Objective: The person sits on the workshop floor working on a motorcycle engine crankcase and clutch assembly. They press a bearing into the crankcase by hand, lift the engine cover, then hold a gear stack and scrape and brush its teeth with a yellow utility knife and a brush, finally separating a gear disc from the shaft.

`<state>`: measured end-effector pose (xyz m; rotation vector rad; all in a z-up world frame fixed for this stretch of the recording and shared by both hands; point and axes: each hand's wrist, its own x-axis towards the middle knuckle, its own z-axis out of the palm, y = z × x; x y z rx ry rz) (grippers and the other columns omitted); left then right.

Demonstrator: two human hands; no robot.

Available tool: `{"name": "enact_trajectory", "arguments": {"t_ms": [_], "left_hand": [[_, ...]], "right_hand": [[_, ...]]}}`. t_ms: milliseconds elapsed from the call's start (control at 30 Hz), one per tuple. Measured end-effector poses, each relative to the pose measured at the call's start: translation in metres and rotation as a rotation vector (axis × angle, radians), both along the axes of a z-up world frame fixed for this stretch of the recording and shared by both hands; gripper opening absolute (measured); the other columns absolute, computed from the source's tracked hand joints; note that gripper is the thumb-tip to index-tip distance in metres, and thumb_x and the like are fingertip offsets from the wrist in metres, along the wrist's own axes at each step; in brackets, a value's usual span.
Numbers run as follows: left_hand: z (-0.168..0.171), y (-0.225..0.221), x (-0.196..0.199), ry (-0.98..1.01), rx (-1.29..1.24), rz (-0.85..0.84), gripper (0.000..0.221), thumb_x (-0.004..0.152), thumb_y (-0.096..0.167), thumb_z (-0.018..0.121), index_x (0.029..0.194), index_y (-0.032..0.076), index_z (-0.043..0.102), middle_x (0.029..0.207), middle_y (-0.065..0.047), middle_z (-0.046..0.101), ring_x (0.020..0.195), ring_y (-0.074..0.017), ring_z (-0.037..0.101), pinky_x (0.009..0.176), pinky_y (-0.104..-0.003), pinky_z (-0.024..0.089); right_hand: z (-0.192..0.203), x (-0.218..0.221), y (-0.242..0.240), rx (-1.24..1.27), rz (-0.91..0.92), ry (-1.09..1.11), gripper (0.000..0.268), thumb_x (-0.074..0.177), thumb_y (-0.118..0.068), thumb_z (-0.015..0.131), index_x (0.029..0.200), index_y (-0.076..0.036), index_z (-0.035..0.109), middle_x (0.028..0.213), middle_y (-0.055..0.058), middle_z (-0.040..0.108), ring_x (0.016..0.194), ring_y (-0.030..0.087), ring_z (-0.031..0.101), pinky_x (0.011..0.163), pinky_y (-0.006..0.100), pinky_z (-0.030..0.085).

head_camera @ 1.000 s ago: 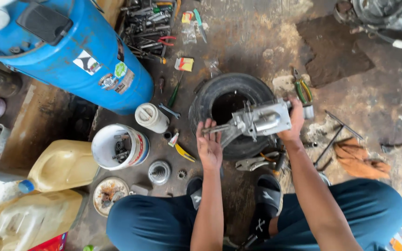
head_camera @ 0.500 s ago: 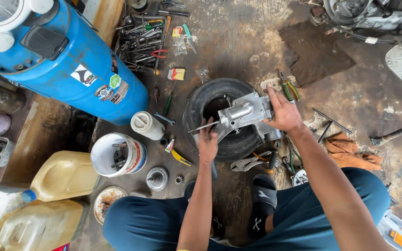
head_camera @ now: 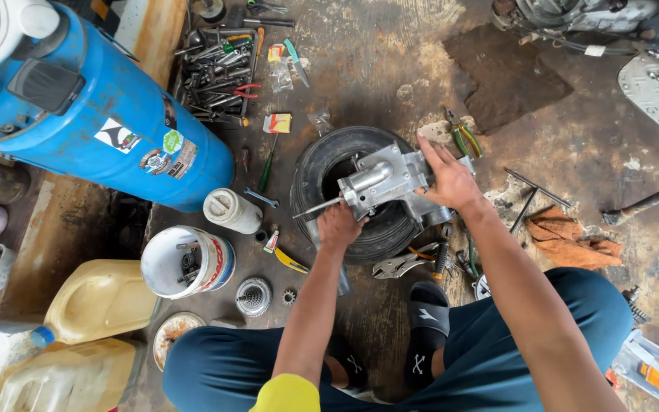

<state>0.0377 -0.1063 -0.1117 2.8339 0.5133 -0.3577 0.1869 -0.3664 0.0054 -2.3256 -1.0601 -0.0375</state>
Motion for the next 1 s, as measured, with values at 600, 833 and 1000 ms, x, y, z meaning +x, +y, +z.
{"name": "enact_trajectory", "arguments": {"t_ms": [600,833,1000], "left_hand": [[0.136,0.042,-0.003,0.501,-0.436,-0.341,0.110,0.073,0.075,0.071,0.142,-0.008,0.050,0.143,-0.029,0.057,0.136,-0.0430,0.053,0.114,-0.052,0.045],[0.089,0.060,-0.008,0.460,-0.410,-0.331,0.110,0.073,0.080,0.068,0.144,-0.002,0.050,0.143,-0.025,0.057,0.133,-0.0428,0.055,0.109,-0.053,0.050],[0.083,0.064,-0.026,0.305,-0.520,-0.224,0.099,0.079,0.071,0.072,0.144,-0.001,0.052,0.137,-0.026,0.061,0.128,-0.0472,0.057,0.103,-0.058,0.054]], "right_hand": [[-0.005,0.003,0.040,-0.354,-0.358,0.453,0.063,0.081,-0.074,0.063,0.124,-0.029,0.071,0.114,0.010,0.077,0.114,0.039,0.070,0.098,0.056,0.055],[0.005,-0.013,0.072,-0.450,-0.365,0.356,0.074,0.090,-0.074,0.050,0.144,-0.024,0.058,0.113,0.024,0.075,0.111,0.047,0.070,0.095,0.061,0.055],[0.001,-0.015,0.083,-0.492,-0.339,0.309,0.078,0.094,-0.073,0.049,0.148,-0.016,0.056,0.114,0.027,0.074,0.107,0.050,0.071,0.089,0.064,0.056]]}}
